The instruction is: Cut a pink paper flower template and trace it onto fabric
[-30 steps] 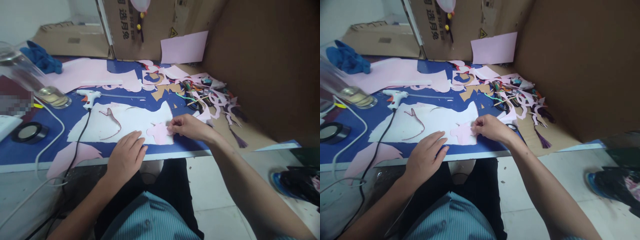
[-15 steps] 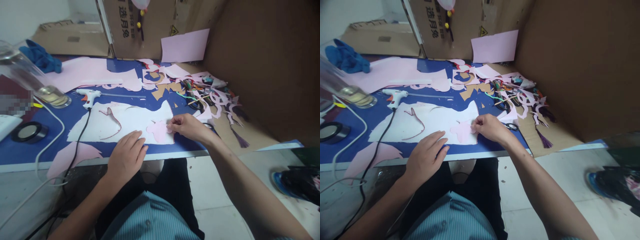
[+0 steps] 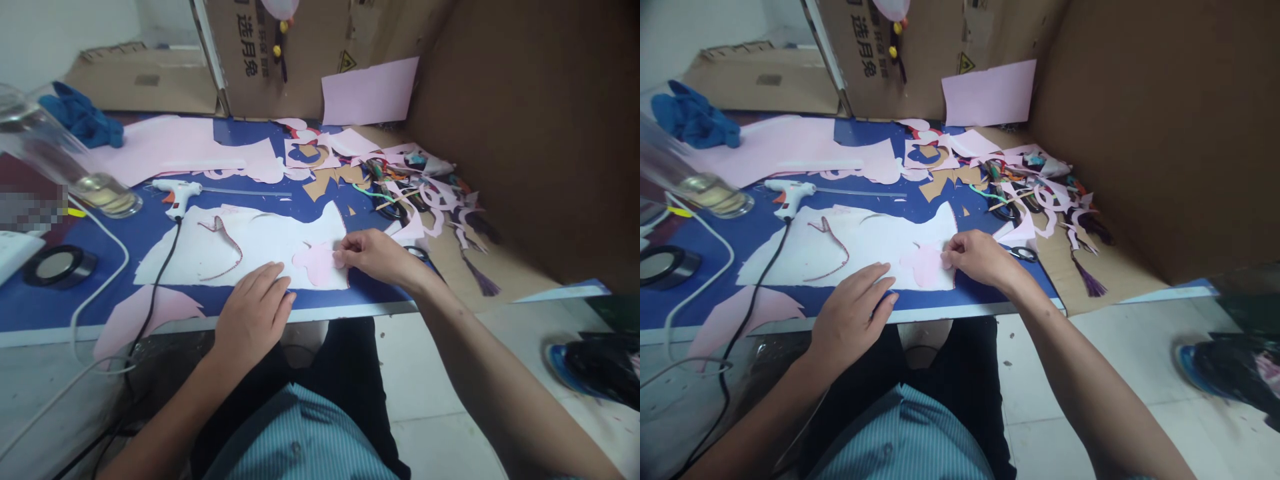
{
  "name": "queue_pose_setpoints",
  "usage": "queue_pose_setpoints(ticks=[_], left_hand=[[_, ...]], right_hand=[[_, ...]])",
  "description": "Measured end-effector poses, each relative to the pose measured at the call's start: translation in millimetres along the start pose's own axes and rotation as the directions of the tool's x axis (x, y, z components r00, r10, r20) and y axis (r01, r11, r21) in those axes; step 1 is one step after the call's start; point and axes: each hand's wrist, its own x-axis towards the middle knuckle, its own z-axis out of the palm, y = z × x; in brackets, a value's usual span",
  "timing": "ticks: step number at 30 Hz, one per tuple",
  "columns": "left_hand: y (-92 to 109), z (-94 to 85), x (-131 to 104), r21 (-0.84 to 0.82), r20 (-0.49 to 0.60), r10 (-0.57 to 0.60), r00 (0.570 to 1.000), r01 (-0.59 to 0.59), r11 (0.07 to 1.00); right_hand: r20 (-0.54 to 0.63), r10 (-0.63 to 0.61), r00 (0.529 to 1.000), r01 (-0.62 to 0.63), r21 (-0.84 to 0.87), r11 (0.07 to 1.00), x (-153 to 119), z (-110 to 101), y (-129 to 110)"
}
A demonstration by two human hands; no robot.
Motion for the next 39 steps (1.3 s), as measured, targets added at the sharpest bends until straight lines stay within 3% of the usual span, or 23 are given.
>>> queue_pose_setpoints(ticks=[19, 27, 33, 39], left_hand=[[1.6, -1.5, 0.6, -0.005, 0.011, -0.021, 1.0, 0.021, 1.0], [1.7, -4.7, 1.7, -0.014, 0.031, -0.023, 0.999, 0.024, 1.0], [15.0, -8.8, 14.6, -0.081, 0.065, 0.021, 0.998, -0.016, 0.997], [28.6, 4.4, 26.4, -0.124, 0.148, 0.104, 0.984, -0.086, 0.989]], right_hand=[[0.061, -0.04, 0.997, 0.036, 0.067, 0.997, 0.5, -3.6, 3.4], [0.031, -0.014, 0.999, 0.014, 0.002, 1.0, -1.3, -2.6, -1.2], [0.012, -0.01, 1.0, 0.01, -0.057, 0.998, -3.0, -2.7, -5.5], [-0.005, -0.038, 0.999, 0.037, -0.101, 0.994, -2.8, -2.1, -5.3]])
